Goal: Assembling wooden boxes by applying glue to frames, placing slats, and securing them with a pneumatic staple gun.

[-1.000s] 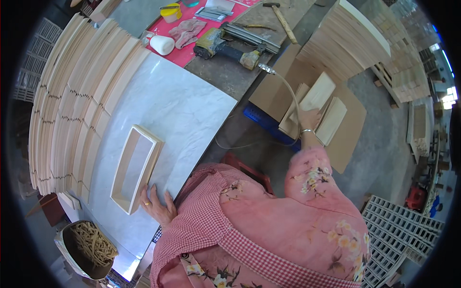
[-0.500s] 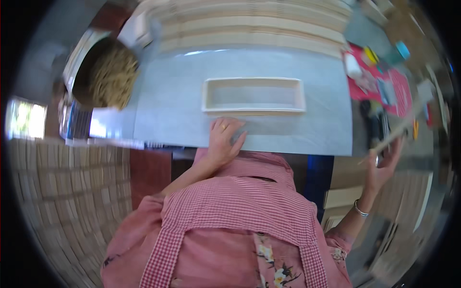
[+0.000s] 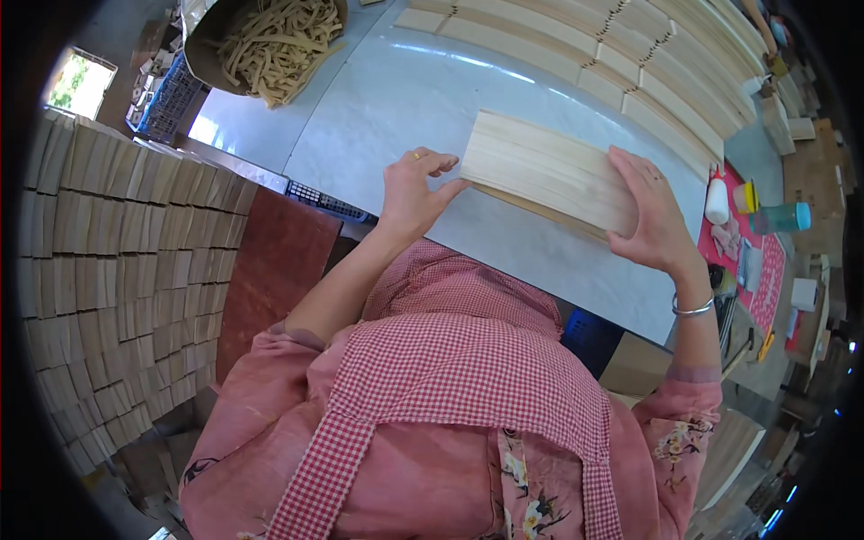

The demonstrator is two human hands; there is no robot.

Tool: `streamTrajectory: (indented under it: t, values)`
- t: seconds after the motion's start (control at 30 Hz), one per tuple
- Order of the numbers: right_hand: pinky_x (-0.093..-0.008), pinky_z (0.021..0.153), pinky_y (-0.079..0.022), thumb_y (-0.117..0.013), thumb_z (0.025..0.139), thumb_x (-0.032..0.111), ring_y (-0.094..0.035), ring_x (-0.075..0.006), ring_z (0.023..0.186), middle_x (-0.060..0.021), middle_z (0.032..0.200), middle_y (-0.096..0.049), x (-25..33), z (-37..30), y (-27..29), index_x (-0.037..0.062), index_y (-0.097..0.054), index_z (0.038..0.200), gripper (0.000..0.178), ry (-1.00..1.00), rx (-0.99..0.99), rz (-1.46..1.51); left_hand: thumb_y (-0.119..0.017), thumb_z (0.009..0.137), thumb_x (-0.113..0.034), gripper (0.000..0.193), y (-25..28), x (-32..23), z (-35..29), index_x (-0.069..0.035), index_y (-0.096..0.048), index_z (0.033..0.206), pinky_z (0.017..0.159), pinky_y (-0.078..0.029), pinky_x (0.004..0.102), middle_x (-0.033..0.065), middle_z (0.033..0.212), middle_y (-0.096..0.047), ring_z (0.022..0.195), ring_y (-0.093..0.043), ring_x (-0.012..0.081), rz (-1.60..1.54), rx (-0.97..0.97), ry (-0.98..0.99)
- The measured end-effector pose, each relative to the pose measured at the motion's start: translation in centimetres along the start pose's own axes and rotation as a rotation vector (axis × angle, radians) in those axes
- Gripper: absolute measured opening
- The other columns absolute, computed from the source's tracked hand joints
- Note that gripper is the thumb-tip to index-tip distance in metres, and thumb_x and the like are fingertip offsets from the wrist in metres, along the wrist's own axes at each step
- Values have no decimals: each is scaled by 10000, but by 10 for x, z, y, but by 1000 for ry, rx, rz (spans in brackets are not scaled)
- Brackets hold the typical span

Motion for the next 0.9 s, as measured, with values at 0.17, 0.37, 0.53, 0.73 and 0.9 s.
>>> streamTrajectory:
  t: [0.17, 0.37, 0.53, 0.73, 0.9]
  values:
    - [-418, 1196, -340, -749, 627, 123, -519, -287, 1310, -131, 1456, -545, -15, 0, -7, 24, -465, 1443, 870, -45, 38, -15, -821, 780, -95, 241, -5, -6, 5, 10, -767, 989, 817, -502, 327, 80, 903, -707, 819, -610, 200, 81, 61, -56]
    - [-416, 1210, -327, -743, 645, 161, -522, -276, 1312, -128, 1463, -542, -25, 0, -22, 30, -465, 1443, 855, -61, 77, -47, -798, 817, -178, 179, -2, -8, 8, -57, -794, 950, 894, -392, 361, 31, 868, -701, 805, -598, 190, 301, 43, -182]
    - [-419, 1218, -316, -737, 657, 188, -525, -271, 1308, -124, 1468, -535, -28, -4, -29, 36, -466, 1442, 845, -42, 78, -63, -793, 824, -157, 162, -1, -11, 9, -47, -794, 943, 915, -381, 358, 37, 869, -702, 804, -590, 188, 372, 51, -244]
    - [-415, 1201, -327, -745, 660, 209, -528, -296, 1291, -129, 1440, -545, -28, -7, -34, 42, -460, 1446, 852, -27, 70, -69, -797, 820, -136, 163, 0, -15, 9, -35, -791, 948, 927, -385, 353, 38, 874, -701, 803, -589, 187, 386, 48, -271]
    - [-385, 1119, -394, -750, 685, 190, -556, -302, 1225, -127, 1357, -579, -23, -5, -40, 38, -496, 1400, 774, 8, -22, -112, -789, 826, -142, 141, 1, -15, 8, -49, -793, 932, 917, -388, 360, 28, 861, -690, 807, -588, 190, 382, 38, -292]
Point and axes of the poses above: each hand's wrist, its own z-axis towards the middle knuckle, its own y-axis out of the back of the hand, x = y × z, the point moved 1 cm from there along z, towards the middle knuckle
